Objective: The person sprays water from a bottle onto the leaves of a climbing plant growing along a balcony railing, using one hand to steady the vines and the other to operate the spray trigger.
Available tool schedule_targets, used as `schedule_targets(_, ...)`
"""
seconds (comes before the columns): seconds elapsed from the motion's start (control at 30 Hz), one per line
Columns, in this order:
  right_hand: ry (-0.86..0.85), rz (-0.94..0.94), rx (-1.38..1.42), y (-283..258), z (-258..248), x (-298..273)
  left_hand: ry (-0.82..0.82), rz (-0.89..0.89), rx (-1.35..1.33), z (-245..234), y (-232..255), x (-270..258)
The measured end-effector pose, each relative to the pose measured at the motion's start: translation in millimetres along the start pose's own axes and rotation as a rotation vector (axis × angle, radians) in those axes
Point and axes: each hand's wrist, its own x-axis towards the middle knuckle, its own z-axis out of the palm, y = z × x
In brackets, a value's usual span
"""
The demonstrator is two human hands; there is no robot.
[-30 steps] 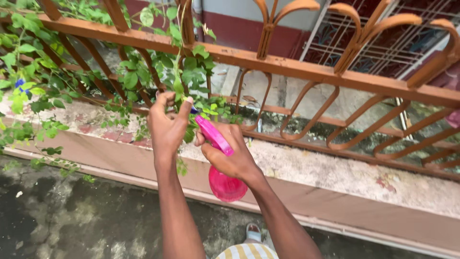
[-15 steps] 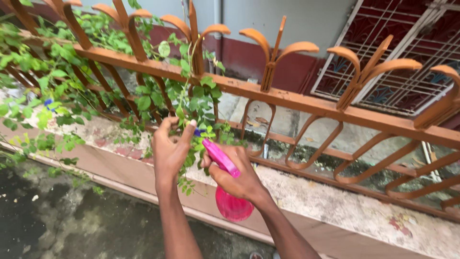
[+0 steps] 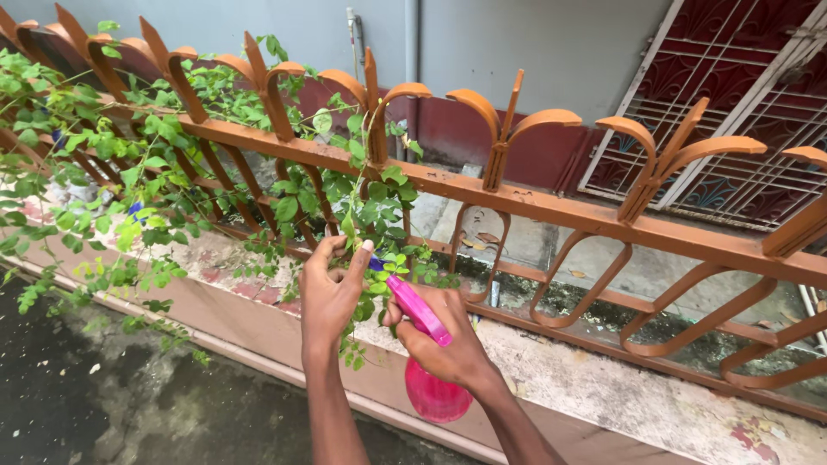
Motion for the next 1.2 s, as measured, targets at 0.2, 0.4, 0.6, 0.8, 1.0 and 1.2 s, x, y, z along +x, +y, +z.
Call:
schedule_targets(0.2, -0.002, 0.04, -0.017, -3, 0, -4, 0.032, 0.04, -0.066, -2, 5, -2)
schedule_targets(0.4, -0.039, 0.003, -0.048, -4, -6, -12, -0.046, 0.039, -0.189, 0, 1, -2)
schedule_targets(0.6, 0.012, 0.18, -0.058, -8, -11, -15, -0.09, -0.006, -0.252, 2, 3, -3)
schedule_targets(0.8, -0.008, 0.179, -0.112, -10, -17, -19, -0.099, -0.054, -0.265, 6, 7, -7)
schedule_targets(1.0, 0.01, 0.142, -0.029, -6, -18, -24, -0.065, -0.101, -0.363, 3, 0, -7)
schedule_targets(1.2, -0.033, 0.033, -0.077, -4, -18, -28, 0.012, -0.266, -0.571, 1, 3, -10)
